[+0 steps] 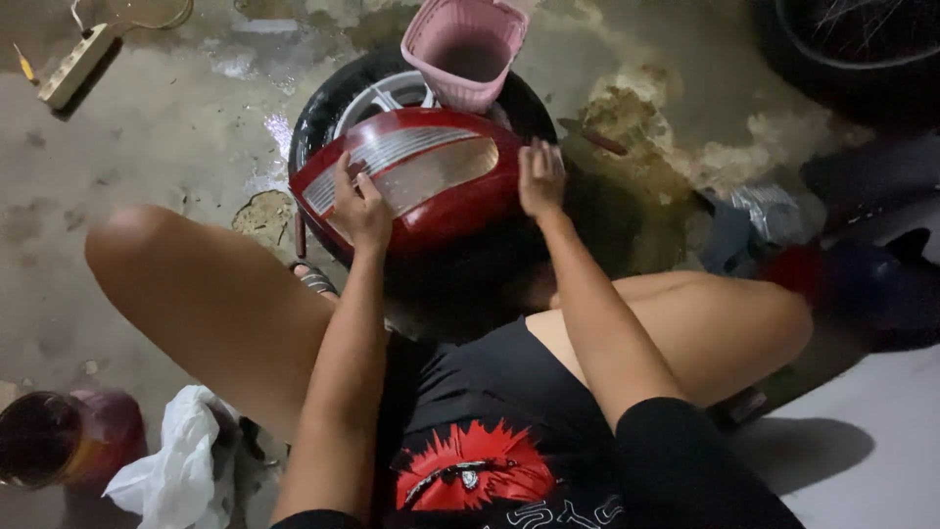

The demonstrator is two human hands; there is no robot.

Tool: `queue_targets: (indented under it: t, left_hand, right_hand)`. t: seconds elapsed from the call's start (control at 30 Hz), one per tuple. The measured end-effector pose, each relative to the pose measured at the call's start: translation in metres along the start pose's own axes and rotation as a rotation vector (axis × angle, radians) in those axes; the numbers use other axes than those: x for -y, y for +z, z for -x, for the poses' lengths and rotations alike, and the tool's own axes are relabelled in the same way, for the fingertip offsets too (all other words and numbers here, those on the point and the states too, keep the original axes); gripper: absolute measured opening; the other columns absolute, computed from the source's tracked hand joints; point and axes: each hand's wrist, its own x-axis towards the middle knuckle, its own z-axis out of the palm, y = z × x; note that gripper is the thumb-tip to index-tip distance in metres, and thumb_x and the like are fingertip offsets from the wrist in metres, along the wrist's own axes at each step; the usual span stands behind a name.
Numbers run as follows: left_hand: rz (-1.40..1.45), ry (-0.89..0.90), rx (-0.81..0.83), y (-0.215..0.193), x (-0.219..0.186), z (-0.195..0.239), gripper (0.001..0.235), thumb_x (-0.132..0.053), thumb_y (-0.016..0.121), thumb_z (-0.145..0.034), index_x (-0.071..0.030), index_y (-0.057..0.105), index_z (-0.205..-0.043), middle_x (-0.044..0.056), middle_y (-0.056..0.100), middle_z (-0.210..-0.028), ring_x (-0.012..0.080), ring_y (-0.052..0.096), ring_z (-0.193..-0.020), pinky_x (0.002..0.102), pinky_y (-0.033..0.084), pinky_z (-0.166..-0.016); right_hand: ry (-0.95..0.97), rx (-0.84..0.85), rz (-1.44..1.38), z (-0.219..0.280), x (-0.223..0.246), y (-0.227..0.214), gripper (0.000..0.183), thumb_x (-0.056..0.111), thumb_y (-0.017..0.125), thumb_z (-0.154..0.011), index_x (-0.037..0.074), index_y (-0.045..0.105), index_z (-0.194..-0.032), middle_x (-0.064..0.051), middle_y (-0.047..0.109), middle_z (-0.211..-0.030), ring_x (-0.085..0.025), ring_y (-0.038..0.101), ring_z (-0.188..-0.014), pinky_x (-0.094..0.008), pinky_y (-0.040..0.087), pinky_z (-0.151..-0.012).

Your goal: A person is hand-sanding a red plastic tail light housing using wet sandpaper while sitting on the floor.

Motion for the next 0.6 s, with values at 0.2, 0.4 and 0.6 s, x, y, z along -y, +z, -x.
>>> queue_targets:
  t: [0.2, 0.4, 0.6]
  left_hand:
    - [-0.101, 0.027, -0.012, 0.003, 0.010, -0.005, 0.041, -0.012, 0.054, -0.098, -0.015, 0.061, -0.139, 0.012, 0.076, -0.110, 0.0347, 0.072, -0.105, 0.047, 0.054, -0.093]
    - [-0.052, -0.020, -0.020, 0.007, 0.014, -0.002, 0.043, -0.011, 0.050, -0.100, -0.017, 0.057, -0.142, 0.011, 0.077, -0.111, 0.0357, 0.071, -0.106, 0.047, 0.055, -0.092]
    - [-0.004, 0.024, -0.011, 0.003, 0.010, -0.001, 0.042, -0.012, 0.054, -0.099, -0.013, 0.059, -0.141, 0.015, 0.075, -0.112, 0.0370, 0.071, -0.107, 0.046, 0.053, -0.097]
  right_hand:
    - [-0.048, -0.258, -0.189, -0.065, 0.069, -0.062, 0.026, 0.032, 0.074, -0.084, 0.015, 0.067, -0.103, -0.008, 0.059, -0.099, -0.032, 0.057, -0.093, -0.047, 0.047, -0.078]
    - [-0.156, 0.466, -0.396, -0.081, 0.173, -0.107, 0.095, 0.083, 0.030, -0.094, 0.012, 0.043, -0.155, -0.014, 0.040, -0.163, -0.035, 0.029, -0.153, -0.066, 0.024, -0.120]
    - [-0.052, 0.319, -0.272, -0.075, 0.121, -0.079, 0.067, 0.053, 0.049, -0.101, 0.010, 0.050, -0.153, -0.015, 0.050, -0.156, -0.034, 0.040, -0.147, -0.060, 0.032, -0.115]
